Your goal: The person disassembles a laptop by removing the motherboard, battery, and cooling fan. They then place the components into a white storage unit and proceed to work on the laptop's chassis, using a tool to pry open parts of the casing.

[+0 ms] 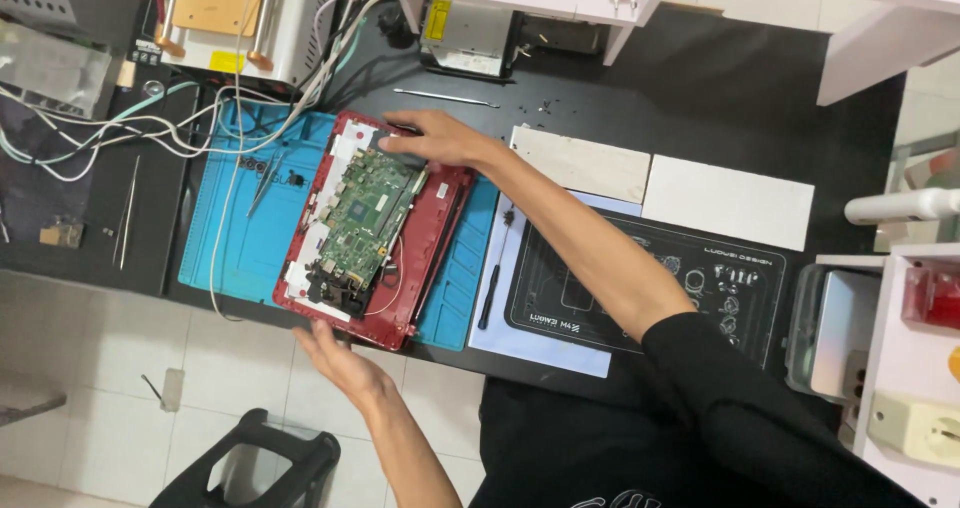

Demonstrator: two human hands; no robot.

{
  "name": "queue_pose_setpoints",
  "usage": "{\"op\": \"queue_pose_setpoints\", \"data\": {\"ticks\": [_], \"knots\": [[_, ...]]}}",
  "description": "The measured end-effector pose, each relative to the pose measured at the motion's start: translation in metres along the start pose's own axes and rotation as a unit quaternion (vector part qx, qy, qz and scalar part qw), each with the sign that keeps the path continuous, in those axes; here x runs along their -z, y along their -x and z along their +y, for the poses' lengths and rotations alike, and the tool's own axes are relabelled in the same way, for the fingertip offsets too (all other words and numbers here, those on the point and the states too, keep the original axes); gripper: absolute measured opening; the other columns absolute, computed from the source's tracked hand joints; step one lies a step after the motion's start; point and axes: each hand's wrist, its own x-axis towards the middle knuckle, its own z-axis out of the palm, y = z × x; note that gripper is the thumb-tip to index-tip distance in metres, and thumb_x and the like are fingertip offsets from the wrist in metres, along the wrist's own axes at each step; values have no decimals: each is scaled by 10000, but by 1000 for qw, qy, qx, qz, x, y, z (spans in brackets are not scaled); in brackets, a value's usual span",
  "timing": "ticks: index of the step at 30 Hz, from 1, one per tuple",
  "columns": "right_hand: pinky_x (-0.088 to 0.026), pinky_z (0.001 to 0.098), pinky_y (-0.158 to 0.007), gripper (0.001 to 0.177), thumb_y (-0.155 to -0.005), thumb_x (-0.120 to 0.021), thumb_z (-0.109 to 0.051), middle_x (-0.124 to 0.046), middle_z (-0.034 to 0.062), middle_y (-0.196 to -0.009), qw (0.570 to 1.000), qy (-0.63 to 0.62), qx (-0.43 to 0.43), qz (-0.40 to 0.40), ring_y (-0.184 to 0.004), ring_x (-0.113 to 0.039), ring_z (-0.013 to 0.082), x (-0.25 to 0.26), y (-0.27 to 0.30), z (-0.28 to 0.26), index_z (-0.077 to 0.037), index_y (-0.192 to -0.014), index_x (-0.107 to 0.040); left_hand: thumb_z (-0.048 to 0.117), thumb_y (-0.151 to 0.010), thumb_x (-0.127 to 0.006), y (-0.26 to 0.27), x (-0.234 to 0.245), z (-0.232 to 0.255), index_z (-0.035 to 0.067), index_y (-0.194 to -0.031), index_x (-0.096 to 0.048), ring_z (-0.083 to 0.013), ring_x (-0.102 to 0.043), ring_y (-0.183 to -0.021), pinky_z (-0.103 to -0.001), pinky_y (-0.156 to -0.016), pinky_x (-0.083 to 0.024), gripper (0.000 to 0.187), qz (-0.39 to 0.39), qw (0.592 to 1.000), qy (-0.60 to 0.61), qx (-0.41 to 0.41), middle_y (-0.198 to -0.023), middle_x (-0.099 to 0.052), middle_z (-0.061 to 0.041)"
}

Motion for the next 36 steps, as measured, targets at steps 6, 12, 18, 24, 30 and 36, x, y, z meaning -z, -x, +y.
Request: {"op": "queue_pose_setpoints", "data": {"ticks": [6, 12, 18, 24, 30, 36], "knots": [[-483, 381, -1126, 564, -1012, -715, -307, -633, 211, -1453, 940, 39, 275, 198, -1328, -641, 318, 9, 56, 13, 10, -1456, -567, 127, -1086, -464, 14, 16, 2, -46, -1501, -440, -289, -495, -1408, -441, -1184, -374, 450, 27, 970, -72, -229, -1524, -508, -214], [-617, 305, -824, 190, -913, -731, -166, -817, 80, -908, 938, -37, 53, 342, -897, -809, 180, 25, 222, -25, -19, -1005, -808, 208, -1251, -485, 34, -21, 2, 13, -862, -465, -128, -470, -694, -275, -747, -469, 436, -89, 956, -12, -280, -823, -541, -72], [-563, 343, -1009, 357, -1021, -585, -119, -729, 144, -1275, 882, -92, 69, 458, -1168, -730, 239, 34, 387, -37, 7, -1355, -582, 129, -1063, -557, 138, -157, 62, 3, -1115, -586, -131, -584, -866, -278, -815, -484, 139, -409, 883, -38, -227, -987, -599, -51], [-450, 384, -1162, 395, -974, -613, -11, -658, 199, -1384, 712, -77, 67, 695, -1321, -624, 270, 16, 540, -48, 54, -1362, -570, 117, -1037, -580, 260, -267, 121, -7, -1121, -668, -208, -672, -954, -328, -896, -518, 174, -644, 672, -106, -351, -1022, -702, -119], [-215, 378, -1376, 526, -1062, -532, 53, -351, 165, -1699, 437, -2, 200, 877, -1640, -289, 235, 4, 631, -41, 9, -1561, -373, 161, -1048, -581, 385, -373, 164, 11, -1164, -664, -281, -690, -982, -354, -873, -521, 207, -748, 495, -65, -437, -1104, -712, -170], [-101, 397, -1308, 790, -916, -521, 61, -168, 153, -1758, 355, -113, 220, 901, -1655, -97, 257, 23, 671, -17, -6, -1642, -219, 309, -1063, -574, 502, -488, 162, -18, -1208, -635, -448, -629, -1136, -479, -948, -475, 363, -760, 355, -35, -543, -1199, -687, -263]]}}
